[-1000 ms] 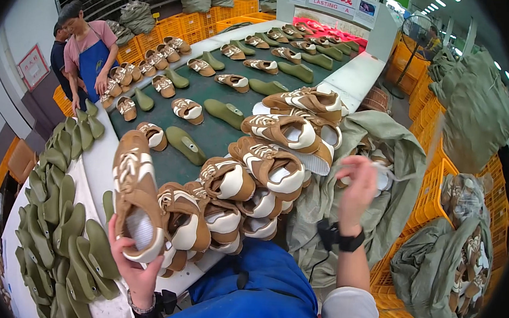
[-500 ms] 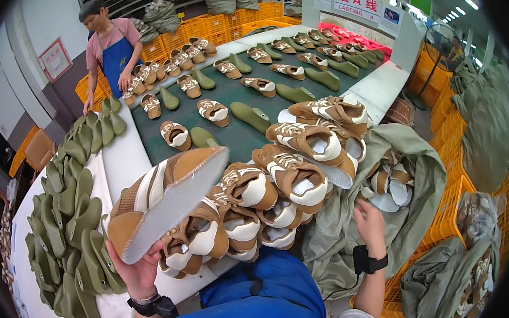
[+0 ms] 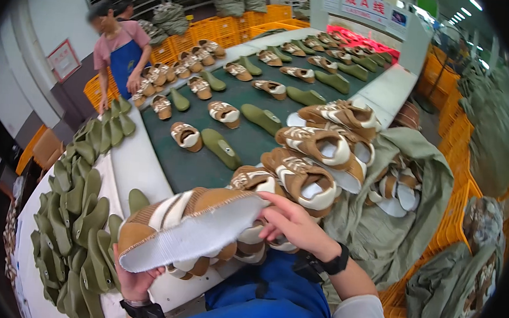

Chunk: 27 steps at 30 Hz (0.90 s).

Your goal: Organize shoe uppers and green shoe lasts on an assembly table in a manufacturing facility.

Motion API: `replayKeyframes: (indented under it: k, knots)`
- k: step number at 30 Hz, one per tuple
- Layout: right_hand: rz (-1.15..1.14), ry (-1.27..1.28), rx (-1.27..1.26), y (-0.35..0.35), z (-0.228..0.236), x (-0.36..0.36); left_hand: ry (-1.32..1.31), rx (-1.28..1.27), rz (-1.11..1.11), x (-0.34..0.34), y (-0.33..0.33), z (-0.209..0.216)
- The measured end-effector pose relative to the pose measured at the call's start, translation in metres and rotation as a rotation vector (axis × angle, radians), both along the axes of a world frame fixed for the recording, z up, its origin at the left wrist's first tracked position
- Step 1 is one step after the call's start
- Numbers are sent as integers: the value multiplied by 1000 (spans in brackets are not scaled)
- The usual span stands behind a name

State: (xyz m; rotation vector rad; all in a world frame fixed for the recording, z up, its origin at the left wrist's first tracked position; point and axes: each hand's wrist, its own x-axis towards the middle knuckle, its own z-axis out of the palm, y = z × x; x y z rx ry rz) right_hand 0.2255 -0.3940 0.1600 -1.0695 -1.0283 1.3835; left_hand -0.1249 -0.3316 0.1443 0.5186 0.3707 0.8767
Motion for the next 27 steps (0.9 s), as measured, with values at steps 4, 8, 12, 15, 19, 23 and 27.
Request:
replayKeyframes:
  k: [4, 8, 12, 15, 19, 23, 27]
  knots:
    - [-33, -115, -6, -14, -30, 10, 725, 569, 429, -26, 39, 15]
    - [-95, -146, -68, -37, -36, 21, 1348, 897, 487, -55, 170, 3]
    - [-100, -183, -74, -39, -35, 23, 1848, 1141, 839, -125, 290, -62]
    - [-179, -188, -85, -52, -36, 34, 1939, 868, 389, -97, 293, -75]
    - [-225, -141, -134, -63, -56, 48, 2056, 1094, 71, -80, 243, -96]
    - [334, -224, -355, -67, -88, 61, 2322, 796, -177, -77, 187, -85]
    - [752, -410, -685, -73, -192, 47, 2056, 483, -26, -96, 163, -92]
